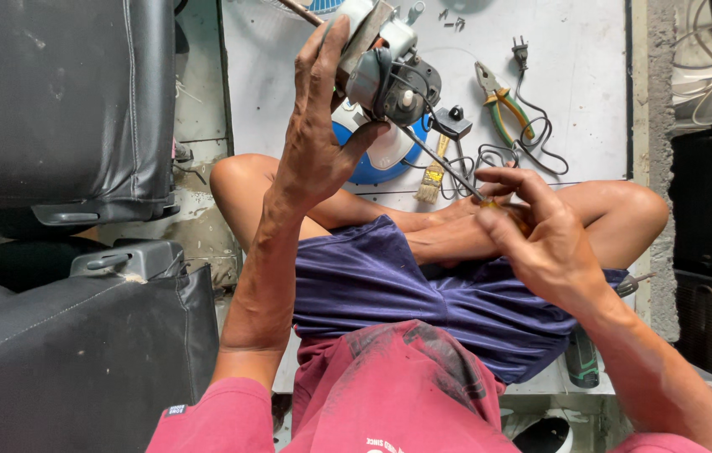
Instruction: The person disassembles a small electric motor, likely from a fan, using a screwdriver. They remove screws, separate the motor housing, and inspect the internal components while sitting on the floor.
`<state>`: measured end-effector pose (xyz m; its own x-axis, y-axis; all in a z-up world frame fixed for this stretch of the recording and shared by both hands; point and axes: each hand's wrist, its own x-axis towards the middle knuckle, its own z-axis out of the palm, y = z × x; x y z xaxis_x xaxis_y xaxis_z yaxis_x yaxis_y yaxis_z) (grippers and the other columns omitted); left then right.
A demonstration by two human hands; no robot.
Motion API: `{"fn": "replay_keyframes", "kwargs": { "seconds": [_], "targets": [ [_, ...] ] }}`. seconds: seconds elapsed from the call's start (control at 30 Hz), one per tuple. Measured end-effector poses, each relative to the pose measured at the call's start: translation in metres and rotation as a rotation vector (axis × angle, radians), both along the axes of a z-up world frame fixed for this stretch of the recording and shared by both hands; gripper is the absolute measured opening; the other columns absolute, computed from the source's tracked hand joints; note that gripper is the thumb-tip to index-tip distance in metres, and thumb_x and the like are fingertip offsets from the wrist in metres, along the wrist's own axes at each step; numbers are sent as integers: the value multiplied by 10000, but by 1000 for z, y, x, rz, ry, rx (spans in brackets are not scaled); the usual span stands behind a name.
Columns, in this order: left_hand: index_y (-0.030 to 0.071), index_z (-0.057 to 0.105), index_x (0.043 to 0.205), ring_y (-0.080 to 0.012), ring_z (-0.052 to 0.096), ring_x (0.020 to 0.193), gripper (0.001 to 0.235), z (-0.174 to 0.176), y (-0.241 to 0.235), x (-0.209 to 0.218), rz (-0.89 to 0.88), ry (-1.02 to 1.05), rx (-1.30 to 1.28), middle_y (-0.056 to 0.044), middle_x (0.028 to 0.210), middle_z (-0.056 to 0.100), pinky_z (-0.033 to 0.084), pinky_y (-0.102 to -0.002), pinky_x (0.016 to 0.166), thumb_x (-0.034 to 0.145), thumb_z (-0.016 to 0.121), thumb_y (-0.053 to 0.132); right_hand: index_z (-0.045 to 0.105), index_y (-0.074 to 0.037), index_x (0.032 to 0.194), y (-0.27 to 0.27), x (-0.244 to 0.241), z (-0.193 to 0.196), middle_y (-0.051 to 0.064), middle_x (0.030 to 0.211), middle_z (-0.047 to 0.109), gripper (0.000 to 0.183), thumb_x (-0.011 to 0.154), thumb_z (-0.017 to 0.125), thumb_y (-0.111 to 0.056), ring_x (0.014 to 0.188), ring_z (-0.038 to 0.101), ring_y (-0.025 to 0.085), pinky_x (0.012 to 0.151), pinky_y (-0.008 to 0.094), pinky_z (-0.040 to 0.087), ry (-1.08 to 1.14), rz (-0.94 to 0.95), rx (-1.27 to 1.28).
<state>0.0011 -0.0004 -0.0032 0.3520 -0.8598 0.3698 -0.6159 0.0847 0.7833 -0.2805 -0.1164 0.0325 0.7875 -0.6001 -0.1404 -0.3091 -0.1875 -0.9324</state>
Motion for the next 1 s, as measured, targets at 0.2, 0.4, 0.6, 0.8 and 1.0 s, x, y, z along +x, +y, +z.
{"fn": "replay_keyframes", "kwargs": {
  "seconds": [0.2, 0.4, 0.6, 0.8, 1.0],
  "targets": [
    [201, 161, 1720, -314, 305, 1699, 901, 0, 1, -1, -2, 5, -9, -107, 1768, 192, 546, -383, 1294, 1118, 826, 288, 664, -5, 1319, -1, -9, -17, 195, 1227, 691, 307, 1019, 722, 27, 1053, 708, 316, 900, 399, 546, -127, 59, -896],
    [216, 171, 1718, -313, 324, 1690, 899, 0, 2, -3, 11, 13, -3, -102, 1762, 200, 547, -386, 1285, 1107, 826, 299, 588, -7, 1408, -2, -3, -15, 147, 1006, 718, 332, 1082, 604, -69, 657, 577, 175, 617, 302, 473, -117, -27, -210],
    [210, 165, 1719, -301, 286, 1705, 917, 1, 1, -1, 11, 12, -2, -104, 1769, 192, 522, -385, 1325, 1102, 839, 280, 616, -49, 1346, -3, -9, -18, 109, 1198, 658, 391, 978, 747, -28, 1010, 687, 186, 861, 294, 550, -27, 23, -451],
    [215, 176, 1719, -313, 314, 1700, 894, 4, 0, -2, 7, -5, -13, -96, 1764, 209, 520, -389, 1319, 1108, 825, 277, 707, -29, 1337, -5, -2, -14, 126, 1108, 803, 280, 1058, 705, -48, 825, 734, 187, 697, 316, 565, -73, 11, -710],
    [211, 176, 1716, -292, 338, 1687, 904, 5, 1, -2, -15, 37, -8, -91, 1763, 204, 560, -367, 1284, 1106, 843, 226, 571, -31, 1339, -9, 3, -1, 118, 1029, 657, 367, 986, 635, -113, 792, 537, 114, 727, 222, 447, 6, -35, 232]
  ]
}}
